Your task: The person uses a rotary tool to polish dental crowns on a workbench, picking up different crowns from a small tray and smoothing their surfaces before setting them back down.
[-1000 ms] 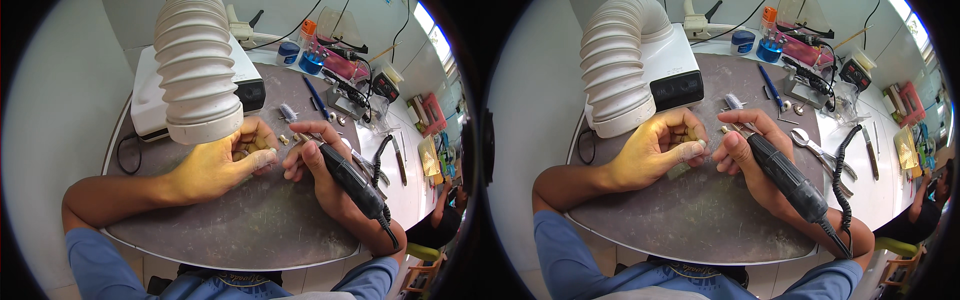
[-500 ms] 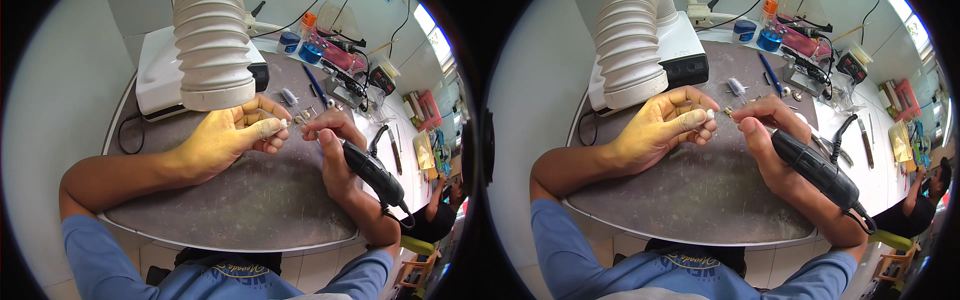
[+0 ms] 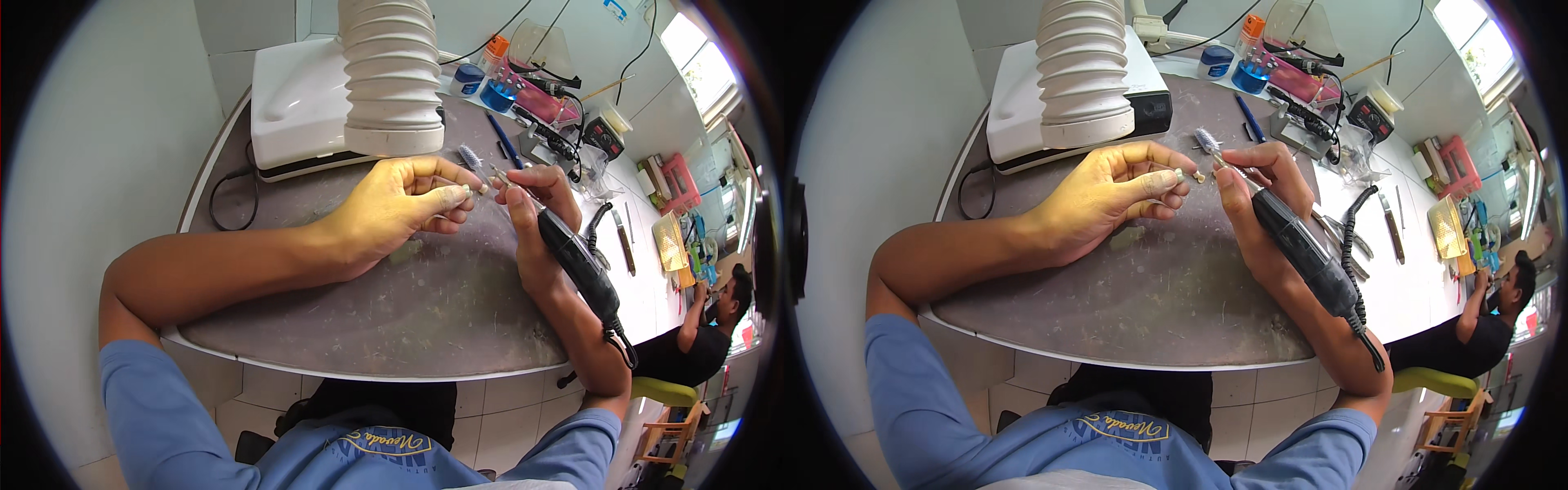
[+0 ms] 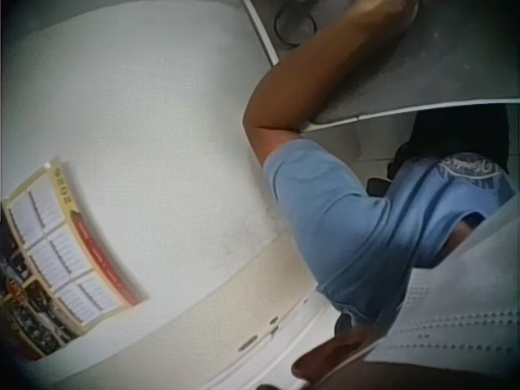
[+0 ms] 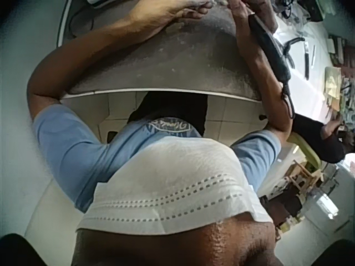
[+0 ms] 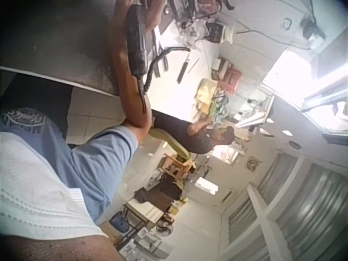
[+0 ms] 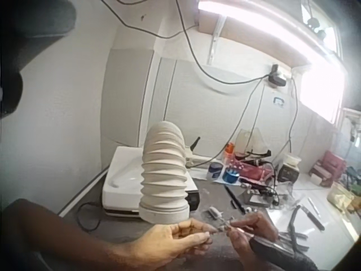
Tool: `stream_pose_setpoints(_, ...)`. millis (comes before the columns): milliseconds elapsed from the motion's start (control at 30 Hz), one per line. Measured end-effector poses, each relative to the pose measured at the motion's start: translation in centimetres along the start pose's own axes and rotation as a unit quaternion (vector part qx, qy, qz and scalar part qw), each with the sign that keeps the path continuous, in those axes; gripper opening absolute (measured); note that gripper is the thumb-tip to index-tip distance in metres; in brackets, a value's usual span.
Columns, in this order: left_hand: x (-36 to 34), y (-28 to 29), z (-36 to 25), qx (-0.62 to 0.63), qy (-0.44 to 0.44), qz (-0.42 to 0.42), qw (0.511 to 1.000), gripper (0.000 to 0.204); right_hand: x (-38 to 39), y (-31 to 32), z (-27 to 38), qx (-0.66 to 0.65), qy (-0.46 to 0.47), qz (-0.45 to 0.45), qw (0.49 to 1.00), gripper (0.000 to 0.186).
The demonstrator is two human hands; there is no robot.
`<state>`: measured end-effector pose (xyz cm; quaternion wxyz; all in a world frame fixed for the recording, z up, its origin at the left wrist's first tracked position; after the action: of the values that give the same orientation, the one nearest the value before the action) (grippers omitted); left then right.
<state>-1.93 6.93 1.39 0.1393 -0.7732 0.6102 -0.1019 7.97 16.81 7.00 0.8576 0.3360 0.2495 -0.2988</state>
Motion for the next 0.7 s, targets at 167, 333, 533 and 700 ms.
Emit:
stream_pose_setpoints(167, -0.1, 0.7, 0.0, 0.043, -0.013, -0.005, 0.999, 0.020, 0.6, -0.7, 0.0, -0.036, -0.006, 0.029, 0.999, 0.018)
stream_pose_setpoints(333, -0.3, 0.9, 0.2, 0.062, 0.003, -0.005, 0.998, 0.020, 0.8, -1.0, 0.5, -0.083, 0.020, 0.027, 0.996, 0.022)
stream_pose_setpoints(533, -0.4, 1.0, 0.1, 0.042, 0.004, -0.017, 0.999, 0.021, 1.0, -0.5, 0.9, -0.079, 0.074, 0.029, 0.994, 0.029)
stream_pose_setpoints(700, -0.3, 0.9, 0.1, 0.016, 0.017, -0.020, 1.000, 0.022, 1.0, -0.6, 0.6, -0.086, 0.096, 0.028, 0.991, 0.030)
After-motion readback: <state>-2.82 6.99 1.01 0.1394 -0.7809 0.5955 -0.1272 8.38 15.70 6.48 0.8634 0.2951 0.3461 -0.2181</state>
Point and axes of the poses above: each hand's wrist, its own x-axis away from the middle knuckle, its own y-axis out of the back of the hand, z = x × y, the point moved 9 cm from there along -x, towards the middle knuckle, and after that the axes turned 3 degrees about y, right-handed, at the moved point
